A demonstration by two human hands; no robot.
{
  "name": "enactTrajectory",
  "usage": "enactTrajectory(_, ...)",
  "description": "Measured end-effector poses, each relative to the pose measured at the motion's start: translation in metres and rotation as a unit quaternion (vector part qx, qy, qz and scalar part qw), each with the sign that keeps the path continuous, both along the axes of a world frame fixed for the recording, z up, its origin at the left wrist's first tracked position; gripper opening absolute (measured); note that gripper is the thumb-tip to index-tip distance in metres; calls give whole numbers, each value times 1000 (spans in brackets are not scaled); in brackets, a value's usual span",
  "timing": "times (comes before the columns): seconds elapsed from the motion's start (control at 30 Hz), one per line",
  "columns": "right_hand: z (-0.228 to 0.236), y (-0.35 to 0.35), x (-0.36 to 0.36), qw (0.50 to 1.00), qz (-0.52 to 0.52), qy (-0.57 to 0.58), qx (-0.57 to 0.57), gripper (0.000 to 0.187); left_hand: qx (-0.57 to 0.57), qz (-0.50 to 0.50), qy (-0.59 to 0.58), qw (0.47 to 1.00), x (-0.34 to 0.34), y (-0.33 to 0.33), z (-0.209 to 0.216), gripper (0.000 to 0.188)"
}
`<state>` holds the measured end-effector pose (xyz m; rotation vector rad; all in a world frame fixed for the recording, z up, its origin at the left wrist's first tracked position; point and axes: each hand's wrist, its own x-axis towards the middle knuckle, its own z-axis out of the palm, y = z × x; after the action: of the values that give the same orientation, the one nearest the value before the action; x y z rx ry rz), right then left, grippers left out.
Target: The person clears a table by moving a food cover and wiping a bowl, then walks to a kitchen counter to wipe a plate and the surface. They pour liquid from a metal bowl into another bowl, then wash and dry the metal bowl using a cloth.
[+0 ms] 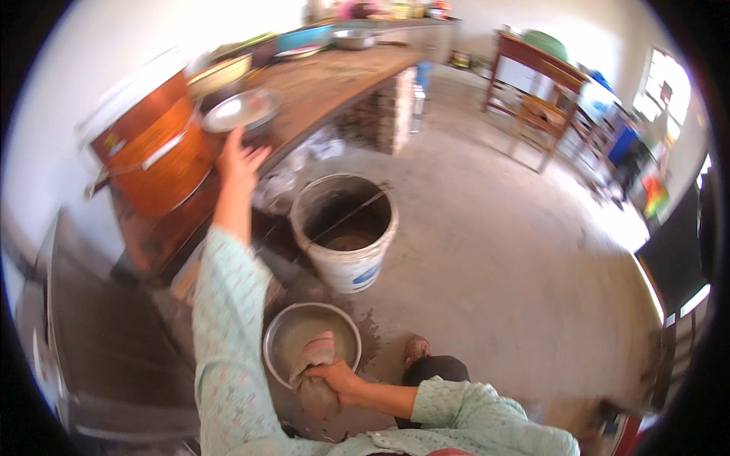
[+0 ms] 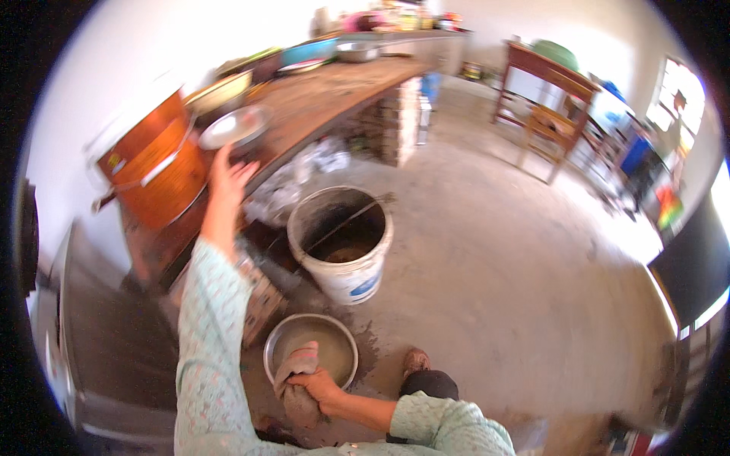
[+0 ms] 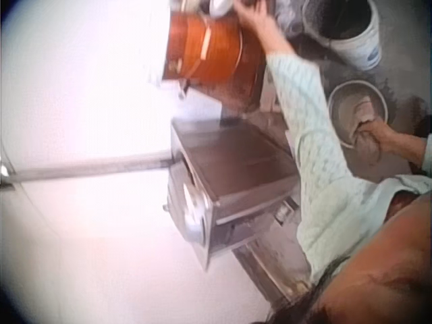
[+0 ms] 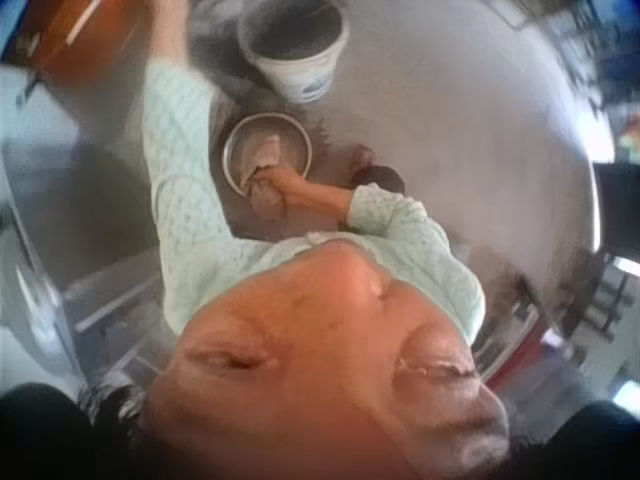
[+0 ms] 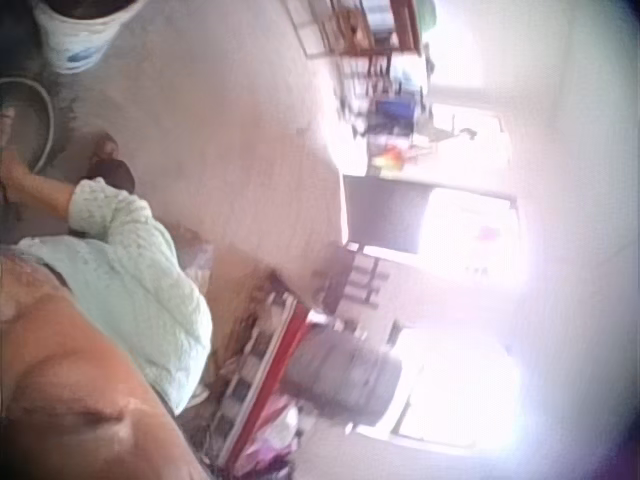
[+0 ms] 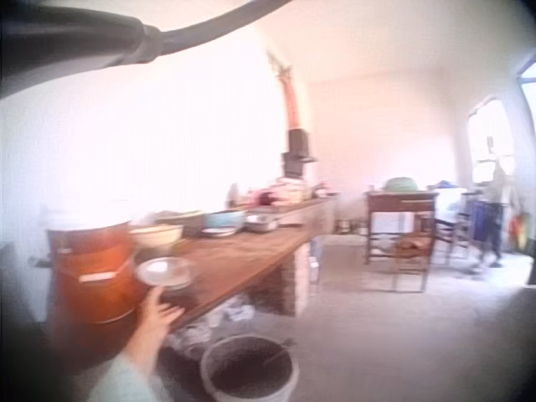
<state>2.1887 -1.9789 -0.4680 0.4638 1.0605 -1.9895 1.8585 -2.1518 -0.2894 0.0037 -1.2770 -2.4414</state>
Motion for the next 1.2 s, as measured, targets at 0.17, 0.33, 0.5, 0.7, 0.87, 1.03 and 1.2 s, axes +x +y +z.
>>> enactTrajectory(0.17, 12, 8, 2, 999, -26, 28, -23, 29, -26, -4, -11, 1000, 81, 14, -8, 55)
enactTrajectory(0.33, 4, 6, -5, 995, -72, 55, -29, 30, -82, -33, 3, 996, 195, 4, -20, 47)
enactTrajectory(0.5, 17, -3, -3, 993, -65, 94, -12, 31, -75, 63, -44, 994, 325, -57, -22, 47)
enactTrajectory(0.7, -29, -8, -12, 990, -93, 109, 0, 30, -153, 330, 4, 932, 461, -94, 2, 37)
enactTrajectory(0.87, -46, -17, 2, 987, -54, 149, -9, 30, -154, 474, 17, 866, 535, -142, 25, 34)
enactTrajectory(1.03, -55, -7, -3, 985, -37, 171, 0, 23, -124, 569, 5, 813, 550, -184, 47, 46)
enactTrajectory(1.2, -50, -8, -4, 985, -36, 167, 12, 24, -98, 516, -62, 849, 541, -246, 88, 64)
